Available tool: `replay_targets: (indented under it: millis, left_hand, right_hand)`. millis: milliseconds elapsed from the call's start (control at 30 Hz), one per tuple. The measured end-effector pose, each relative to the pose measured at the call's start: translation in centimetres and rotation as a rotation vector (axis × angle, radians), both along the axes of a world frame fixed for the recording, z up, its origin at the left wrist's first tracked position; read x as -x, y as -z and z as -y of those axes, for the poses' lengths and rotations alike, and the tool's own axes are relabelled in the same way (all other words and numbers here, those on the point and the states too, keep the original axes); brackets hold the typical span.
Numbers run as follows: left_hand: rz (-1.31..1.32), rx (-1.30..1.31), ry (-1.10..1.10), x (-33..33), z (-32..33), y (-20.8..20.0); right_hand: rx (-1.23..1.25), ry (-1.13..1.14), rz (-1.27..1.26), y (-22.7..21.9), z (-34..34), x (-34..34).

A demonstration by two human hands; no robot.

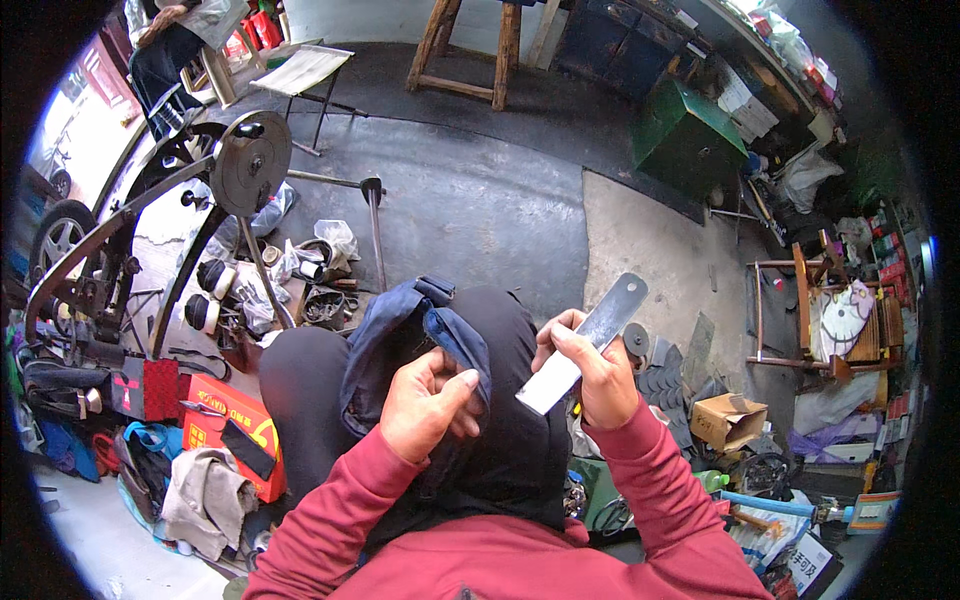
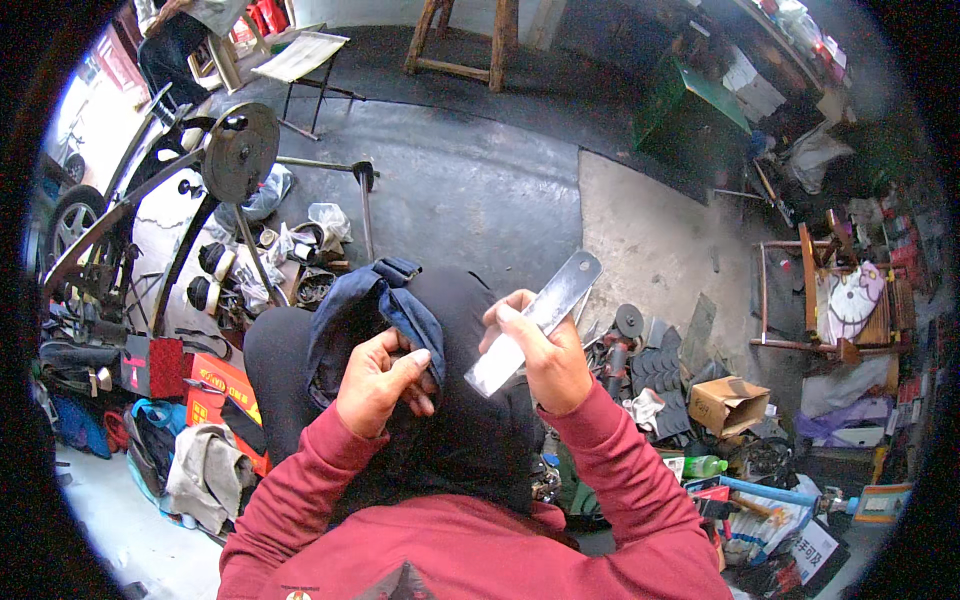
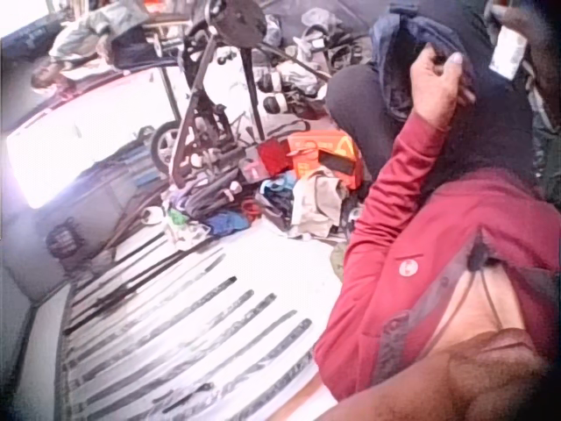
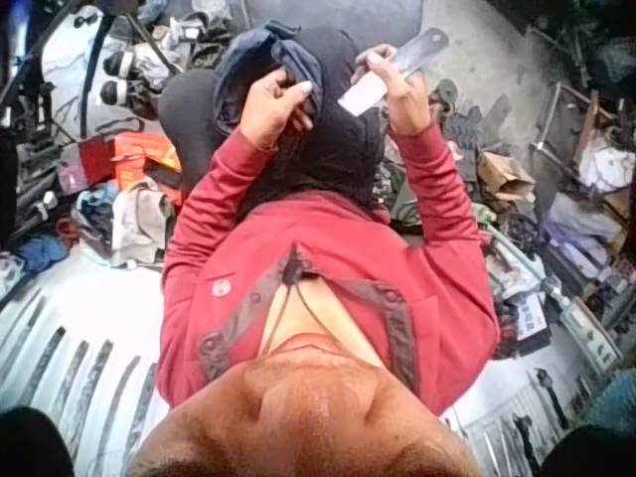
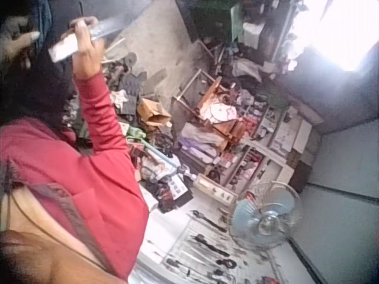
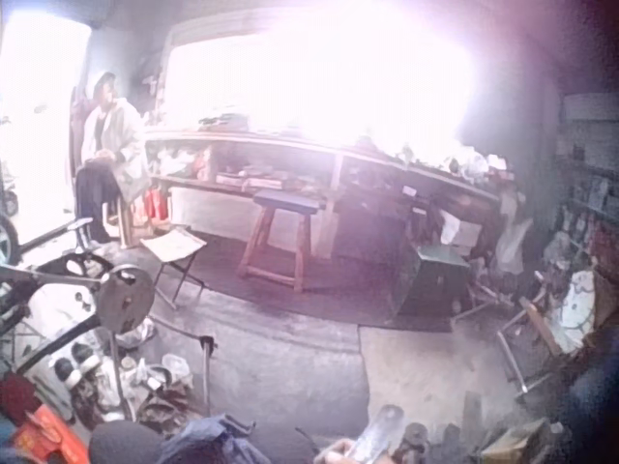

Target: The person uses a flat metal tool to pry and adjust a zipper on a blue bag while seated on the floor. The person repeatedly inserts the tool into the zipper track and manipulates the fabric around the slider.

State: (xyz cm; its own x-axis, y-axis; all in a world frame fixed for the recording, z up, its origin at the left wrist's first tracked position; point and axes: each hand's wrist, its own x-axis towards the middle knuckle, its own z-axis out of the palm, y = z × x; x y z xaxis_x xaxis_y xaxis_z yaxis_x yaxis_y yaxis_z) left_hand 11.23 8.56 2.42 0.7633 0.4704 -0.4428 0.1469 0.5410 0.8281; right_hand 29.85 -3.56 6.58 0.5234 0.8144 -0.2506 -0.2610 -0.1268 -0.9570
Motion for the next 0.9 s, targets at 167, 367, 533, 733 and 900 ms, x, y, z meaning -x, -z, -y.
replay_targets:
  millis: [167,367,533,733,900]
  left_hand:
    - [-0.006,-0.004,0.066,0.2,-0.7,0.1]
    - [0.062,0.019,0.09,-0.1,-0.8,-1.3]
    - [0.175,0.085,0.081,-1.2,1.3,-4.1]
    - [0.086,0.031,0.101,-4.7,4.5,-3.2]
    - [0.069,-0.085,0.031,-4.5,5.5,-1.6]
  right_hand:
    - [0.086,-0.088,-0.037,1.5,2.2,0.0]
    - [0.15,-0.216,-0.011,1.3,3.2,0.9]
    - [0.039,-0.109,0.015,-1.4,4.4,0.9]
    - [-0.213,0.22,-0.133,-2.0,5.9,-0.7]
    - [-0.271,0.295,0.193,-0.5,5.9,-0.4]
